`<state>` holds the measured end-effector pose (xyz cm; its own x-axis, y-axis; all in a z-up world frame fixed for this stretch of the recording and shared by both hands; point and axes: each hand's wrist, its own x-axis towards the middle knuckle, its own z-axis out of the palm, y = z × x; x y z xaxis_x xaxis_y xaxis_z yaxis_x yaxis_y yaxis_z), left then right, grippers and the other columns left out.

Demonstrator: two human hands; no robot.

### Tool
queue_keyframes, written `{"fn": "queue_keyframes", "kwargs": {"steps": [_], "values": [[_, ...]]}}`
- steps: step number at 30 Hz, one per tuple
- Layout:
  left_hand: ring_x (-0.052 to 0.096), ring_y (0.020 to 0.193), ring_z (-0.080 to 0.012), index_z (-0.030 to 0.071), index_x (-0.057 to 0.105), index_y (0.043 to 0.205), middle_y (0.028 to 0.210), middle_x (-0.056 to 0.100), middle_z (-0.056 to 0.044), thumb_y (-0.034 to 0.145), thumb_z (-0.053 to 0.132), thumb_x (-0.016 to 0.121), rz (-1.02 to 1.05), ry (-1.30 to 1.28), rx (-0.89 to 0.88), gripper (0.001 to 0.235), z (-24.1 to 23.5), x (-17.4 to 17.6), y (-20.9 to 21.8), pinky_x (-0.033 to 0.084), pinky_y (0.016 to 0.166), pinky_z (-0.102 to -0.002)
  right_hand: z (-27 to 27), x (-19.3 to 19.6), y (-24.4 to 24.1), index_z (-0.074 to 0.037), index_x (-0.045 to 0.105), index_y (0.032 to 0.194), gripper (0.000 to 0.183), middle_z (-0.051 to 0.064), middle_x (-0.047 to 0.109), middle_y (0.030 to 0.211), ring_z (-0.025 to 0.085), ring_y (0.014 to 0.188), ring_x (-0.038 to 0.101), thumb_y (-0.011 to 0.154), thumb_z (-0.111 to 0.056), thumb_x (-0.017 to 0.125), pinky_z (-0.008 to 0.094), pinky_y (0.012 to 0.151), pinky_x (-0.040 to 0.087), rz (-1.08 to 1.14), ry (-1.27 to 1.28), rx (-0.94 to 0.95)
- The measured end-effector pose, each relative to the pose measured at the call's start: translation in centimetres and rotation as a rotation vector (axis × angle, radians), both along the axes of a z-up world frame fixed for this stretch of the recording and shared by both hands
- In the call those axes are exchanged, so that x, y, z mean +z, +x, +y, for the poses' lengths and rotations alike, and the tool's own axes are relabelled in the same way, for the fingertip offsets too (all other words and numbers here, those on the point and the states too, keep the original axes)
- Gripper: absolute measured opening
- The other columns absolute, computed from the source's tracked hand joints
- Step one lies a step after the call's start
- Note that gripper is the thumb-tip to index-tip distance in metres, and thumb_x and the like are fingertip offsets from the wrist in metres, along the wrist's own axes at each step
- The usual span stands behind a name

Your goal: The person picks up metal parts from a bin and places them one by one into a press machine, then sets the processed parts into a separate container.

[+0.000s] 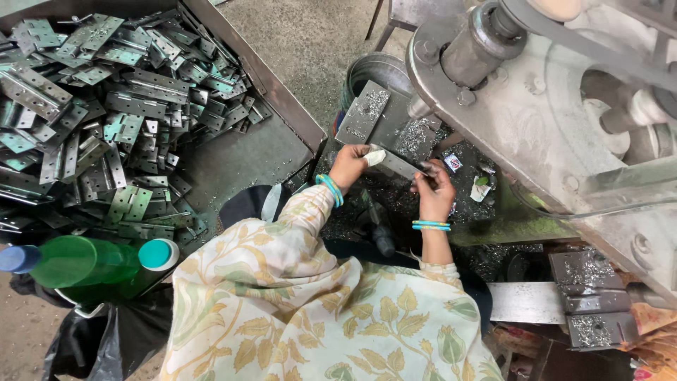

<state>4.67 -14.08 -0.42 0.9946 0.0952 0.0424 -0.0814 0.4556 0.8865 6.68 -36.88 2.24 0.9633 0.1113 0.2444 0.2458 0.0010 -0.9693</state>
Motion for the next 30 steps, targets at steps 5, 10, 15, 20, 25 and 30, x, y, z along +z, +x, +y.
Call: {"fn": "queue_keyframes", "kwargs": {"steps": [5, 10, 15, 20, 25, 30], "values": [[0.051, 0.124, -0.0342, 0.010, 0.072, 0.113, 0.123, 0.067, -0.007, 0.083, 0.024, 0.075, 0.012, 1.537, 0.481, 0.034, 2.3, 2.8, 1.2, 0.042, 0.101, -0.056, 3.0, 2.5, -1.1, -0.003, 0.066, 0.114, 0.025, 0.013, 0.066, 0.110, 0.027, 0.098, 0.066, 0.090, 0.003, 0.069, 0.039, 0.082, 0.057, -0.547, -0.588, -0.112], [0.044, 0.135, -0.0356, 0.011, 0.069, 0.125, 0.135, 0.060, -0.006, 0.084, 0.018, 0.065, -0.063, 1.590, 0.443, 0.042, 0.7, 2.0, 0.3, 0.037, 0.109, -0.061, 6.6, 0.7, -1.0, -0.005, 0.065, 0.110, 0.029, 0.017, 0.065, 0.110, 0.041, 0.106, 0.063, 0.082, 0.004, 0.068, 0.048, 0.090, 0.053, -0.720, -0.989, 0.053], [0.038, 0.141, -0.0371, 0.012, 0.074, 0.114, 0.137, 0.060, -0.007, 0.089, 0.025, 0.061, -0.088, 1.824, 0.224, 0.031, -1.6, 0.1, 0.1, 0.029, 0.109, -0.071, 5.7, 1.9, -2.6, -0.009, 0.070, 0.114, 0.022, 0.015, 0.071, 0.118, 0.037, 0.111, 0.068, 0.092, -0.009, 0.069, 0.044, 0.097, 0.055, -0.304, -0.930, 0.123], [0.037, 0.139, -0.0382, 0.011, 0.075, 0.115, 0.135, 0.061, -0.006, 0.091, 0.022, 0.057, -0.140, 1.825, 0.301, 0.032, -1.8, -1.7, 2.1, 0.025, 0.111, -0.074, 3.5, 2.9, -8.7, -0.008, 0.058, 0.135, 0.057, 0.022, 0.068, 0.120, 0.042, 0.108, 0.064, 0.083, -0.026, 0.074, 0.049, 0.090, 0.053, -0.107, -1.211, 0.275], [0.036, 0.141, -0.0383, 0.011, 0.075, 0.116, 0.134, 0.061, -0.006, 0.093, 0.020, 0.057, -0.096, 1.868, 0.238, 0.031, -1.8, -0.9, 2.7, 0.023, 0.112, -0.075, 2.2, -5.1, -12.4, -0.018, 0.051, 0.146, 0.059, 0.022, 0.061, 0.132, 0.044, 0.114, 0.063, 0.091, -0.031, 0.069, 0.052, 0.093, 0.054, 0.097, -1.249, 0.245], [0.036, 0.138, -0.0381, 0.011, 0.075, 0.117, 0.133, 0.061, -0.006, 0.085, 0.021, 0.059, -0.212, 1.823, 0.414, 0.037, -1.5, -1.1, 2.3, 0.023, 0.110, -0.075, 2.1, -11.0, -14.3, -0.023, 0.060, 0.137, 0.053, 0.018, 0.057, 0.139, 0.043, 0.111, 0.065, 0.085, -0.032, 0.071, 0.051, 0.090, 0.056, 0.188, -1.192, 0.178]]}}
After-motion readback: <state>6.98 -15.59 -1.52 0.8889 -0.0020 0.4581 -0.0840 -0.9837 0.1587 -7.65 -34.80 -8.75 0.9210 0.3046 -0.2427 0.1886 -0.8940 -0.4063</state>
